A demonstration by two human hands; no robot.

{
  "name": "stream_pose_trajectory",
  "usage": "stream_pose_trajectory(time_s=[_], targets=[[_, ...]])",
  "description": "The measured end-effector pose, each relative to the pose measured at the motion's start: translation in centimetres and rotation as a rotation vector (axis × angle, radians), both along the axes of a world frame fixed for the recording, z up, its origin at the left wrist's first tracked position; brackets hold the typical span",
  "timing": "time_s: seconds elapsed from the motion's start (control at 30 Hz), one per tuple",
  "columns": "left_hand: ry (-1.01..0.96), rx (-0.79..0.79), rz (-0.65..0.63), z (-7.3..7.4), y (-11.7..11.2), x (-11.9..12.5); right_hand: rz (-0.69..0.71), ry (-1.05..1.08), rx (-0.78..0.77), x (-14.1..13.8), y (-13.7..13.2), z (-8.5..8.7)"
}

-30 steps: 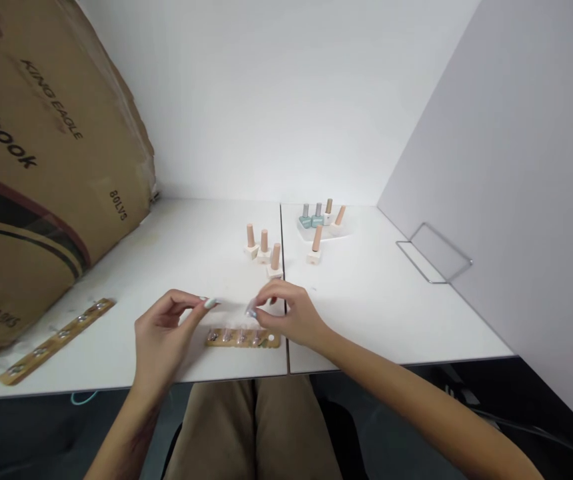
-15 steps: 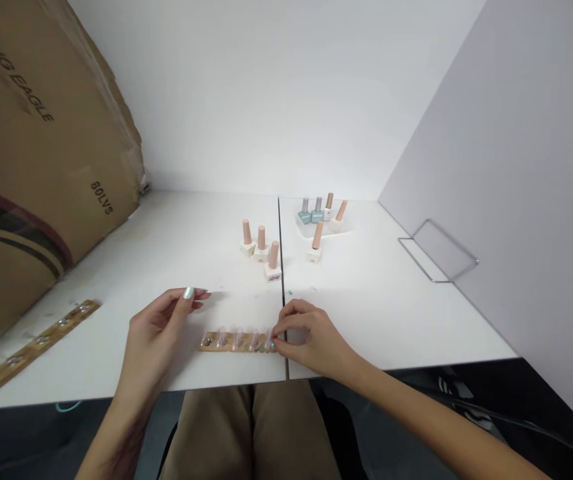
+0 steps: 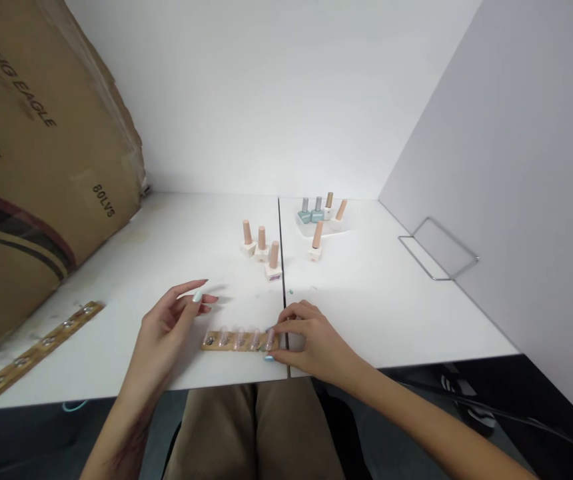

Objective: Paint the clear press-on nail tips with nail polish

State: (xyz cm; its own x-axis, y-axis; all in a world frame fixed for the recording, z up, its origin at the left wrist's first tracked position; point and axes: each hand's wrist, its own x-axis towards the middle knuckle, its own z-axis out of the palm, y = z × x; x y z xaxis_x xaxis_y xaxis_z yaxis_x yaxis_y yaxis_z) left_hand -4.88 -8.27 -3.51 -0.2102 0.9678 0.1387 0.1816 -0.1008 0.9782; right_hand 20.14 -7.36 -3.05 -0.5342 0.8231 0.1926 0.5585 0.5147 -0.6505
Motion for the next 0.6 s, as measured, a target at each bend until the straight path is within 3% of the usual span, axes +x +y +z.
stream_pose_trajectory(time_s=[0.2,0.3,0.43,0.6], targets=[[-0.049,0.028,0.043,-0.1,0.0,-0.1,-0.015,0.088,0.091,1.4,-0.9,-0.3],[-0.116,0.06,0.087,-0.2,0.1,-0.3,-0.096,0.111,0.247,3.9,-2.6,-0.6],[-0.151,0.051,0.194,0.2,-0.2,-0.2,-0.284,0.067,0.409,9.5,-7.1,-0.4],[-0.172,0.032,0.342,1.1,-0.6,0.4,-0.499,-0.064,0.333,18.6,-14.8,-0.4]])
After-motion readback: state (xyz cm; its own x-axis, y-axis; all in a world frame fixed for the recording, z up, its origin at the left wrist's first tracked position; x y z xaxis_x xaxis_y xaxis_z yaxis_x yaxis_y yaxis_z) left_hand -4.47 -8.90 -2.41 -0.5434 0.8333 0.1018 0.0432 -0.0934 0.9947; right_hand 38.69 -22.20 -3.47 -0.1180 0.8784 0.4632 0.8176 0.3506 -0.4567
